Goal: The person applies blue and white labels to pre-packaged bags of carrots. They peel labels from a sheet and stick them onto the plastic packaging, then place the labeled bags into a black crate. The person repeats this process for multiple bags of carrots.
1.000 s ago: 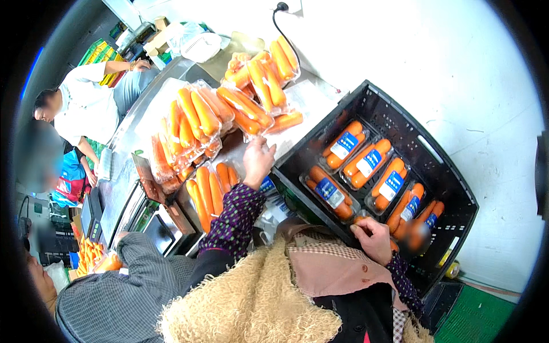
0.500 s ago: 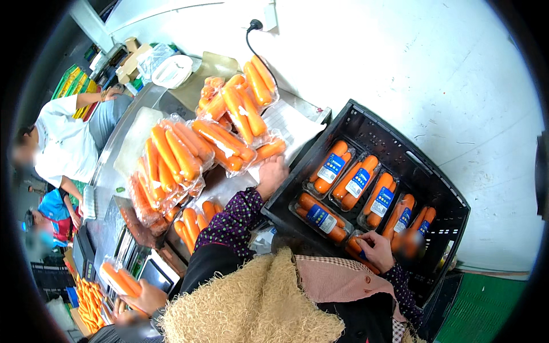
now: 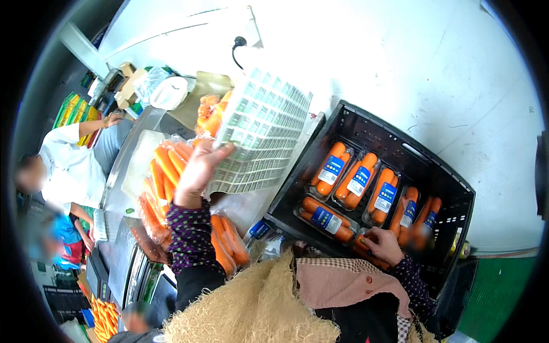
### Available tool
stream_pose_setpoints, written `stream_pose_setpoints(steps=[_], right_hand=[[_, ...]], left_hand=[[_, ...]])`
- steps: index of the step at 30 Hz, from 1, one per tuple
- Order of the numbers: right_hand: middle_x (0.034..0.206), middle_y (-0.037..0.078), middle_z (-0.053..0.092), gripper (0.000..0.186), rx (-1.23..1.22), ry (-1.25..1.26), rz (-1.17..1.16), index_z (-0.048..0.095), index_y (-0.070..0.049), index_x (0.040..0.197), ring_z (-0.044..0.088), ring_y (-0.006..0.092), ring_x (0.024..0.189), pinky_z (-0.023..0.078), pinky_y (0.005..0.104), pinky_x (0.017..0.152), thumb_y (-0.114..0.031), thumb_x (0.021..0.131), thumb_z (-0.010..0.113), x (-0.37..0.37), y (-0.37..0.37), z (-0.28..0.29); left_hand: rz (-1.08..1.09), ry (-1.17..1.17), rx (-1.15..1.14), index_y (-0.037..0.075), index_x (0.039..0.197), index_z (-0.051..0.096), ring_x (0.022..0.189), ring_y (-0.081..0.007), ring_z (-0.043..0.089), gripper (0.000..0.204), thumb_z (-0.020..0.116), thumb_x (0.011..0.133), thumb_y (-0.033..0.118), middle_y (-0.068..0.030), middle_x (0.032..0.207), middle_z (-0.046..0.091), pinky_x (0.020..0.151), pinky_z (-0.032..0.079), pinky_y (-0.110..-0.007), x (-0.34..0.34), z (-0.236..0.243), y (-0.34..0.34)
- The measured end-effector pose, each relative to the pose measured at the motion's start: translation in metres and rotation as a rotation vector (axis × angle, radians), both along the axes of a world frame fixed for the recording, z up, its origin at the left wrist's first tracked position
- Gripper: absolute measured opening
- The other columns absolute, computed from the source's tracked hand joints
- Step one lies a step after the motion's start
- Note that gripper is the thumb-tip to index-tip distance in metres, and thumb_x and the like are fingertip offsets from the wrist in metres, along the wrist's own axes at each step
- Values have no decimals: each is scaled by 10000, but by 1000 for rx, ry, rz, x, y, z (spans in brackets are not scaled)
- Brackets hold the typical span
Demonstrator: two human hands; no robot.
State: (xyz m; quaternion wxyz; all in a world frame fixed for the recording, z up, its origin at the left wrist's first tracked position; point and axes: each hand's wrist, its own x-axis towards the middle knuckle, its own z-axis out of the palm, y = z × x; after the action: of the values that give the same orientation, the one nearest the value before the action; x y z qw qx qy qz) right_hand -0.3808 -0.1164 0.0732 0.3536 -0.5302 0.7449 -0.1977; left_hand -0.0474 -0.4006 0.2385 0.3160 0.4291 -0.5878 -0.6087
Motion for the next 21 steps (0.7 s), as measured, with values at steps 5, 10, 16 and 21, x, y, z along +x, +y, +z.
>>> stream_pose_setpoints(steps=[5, 10, 16, 21], right_hand=[[1062, 63, 638, 295, -315, -584, 25, 595, -23, 1122, 629, 179, 935, 518, 292, 776, -65, 842, 678, -18, -54, 53], [1238, 129, 560, 604, -530, -1273, -30, 403, 24, 1346, 560, 191, 1102, 436, 332, 962, -285, 892, 653, -17, -137, 81], [1010, 98, 688, 268, -716, -1309, -31, 619, 52, 1117, 657, 141, 885, 515, 277, 806, -94, 893, 625, -33, -116, 155], [1024, 100, 687, 252, -646, -945, -27, 629, 46, 1101, 647, 141, 914, 505, 273, 825, -6, 855, 614, -14, -88, 168]], left_hand=[[-117, 330, -140, -47, 1176, 585, 940, -179, 639, 419, 677, 825, 164, -99, 1083, 667, 814, 500, -296, 19, 62, 55], [-116, 576, -41, -32, 1199, 576, 972, -199, 633, 475, 700, 766, 120, -100, 1106, 661, 862, 492, -334, 1, 32, 86], [-117, 185, 49, -22, 1098, 660, 896, -153, 648, 255, 652, 871, 95, -84, 1014, 697, 820, 501, -302, -1, 7, 107], [80, 190, -167, -12, 1010, 689, 840, -113, 649, 190, 680, 862, 106, -63, 964, 708, 764, 508, -258, -17, 31, 109]])
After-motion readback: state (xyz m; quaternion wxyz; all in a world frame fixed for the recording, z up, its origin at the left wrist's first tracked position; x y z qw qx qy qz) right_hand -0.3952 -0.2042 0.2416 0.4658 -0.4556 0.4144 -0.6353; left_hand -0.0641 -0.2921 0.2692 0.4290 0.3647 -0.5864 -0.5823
